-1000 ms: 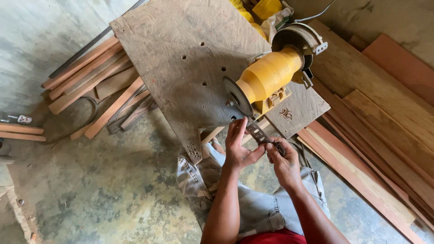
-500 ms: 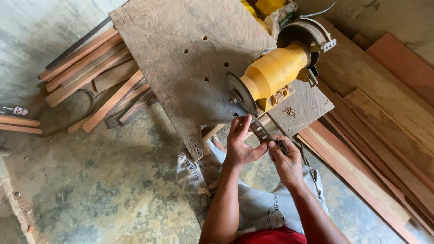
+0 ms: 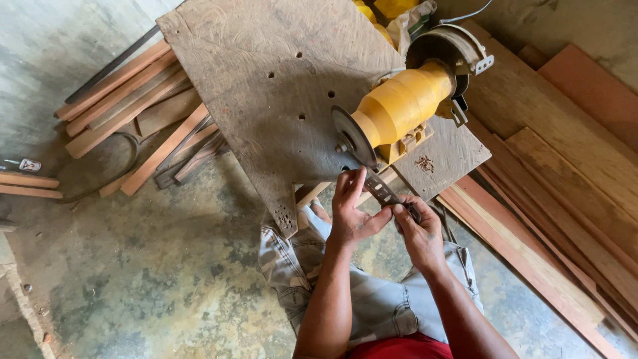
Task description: The person uses a bench grinder to sharpen a small metal piece, likely a hinge or tool component.
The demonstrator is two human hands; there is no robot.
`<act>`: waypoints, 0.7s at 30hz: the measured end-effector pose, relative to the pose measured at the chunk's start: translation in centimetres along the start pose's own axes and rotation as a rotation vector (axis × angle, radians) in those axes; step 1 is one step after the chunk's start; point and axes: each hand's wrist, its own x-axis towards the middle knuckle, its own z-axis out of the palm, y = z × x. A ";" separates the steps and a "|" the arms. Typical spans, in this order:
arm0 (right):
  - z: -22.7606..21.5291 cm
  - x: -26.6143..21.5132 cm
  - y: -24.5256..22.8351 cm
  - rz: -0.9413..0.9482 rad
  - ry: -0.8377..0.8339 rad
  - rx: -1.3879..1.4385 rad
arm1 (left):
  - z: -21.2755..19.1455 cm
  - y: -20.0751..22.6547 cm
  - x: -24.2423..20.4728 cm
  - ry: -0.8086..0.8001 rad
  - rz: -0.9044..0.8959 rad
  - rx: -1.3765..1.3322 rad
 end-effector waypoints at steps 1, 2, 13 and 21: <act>0.0 0.1 0.0 0.000 0.005 -0.003 | 0.0 0.0 0.1 0.009 -0.002 0.008; 0.1 0.3 0.1 0.000 0.010 -0.006 | 0.0 0.1 0.2 0.018 -0.004 0.016; 1.0 1.9 -0.6 -0.020 -0.011 -0.032 | 0.4 -1.0 0.6 0.110 -0.036 0.005; 1.5 3.0 -0.8 -0.057 -0.041 -0.036 | 0.5 -1.4 1.0 0.165 -0.078 0.073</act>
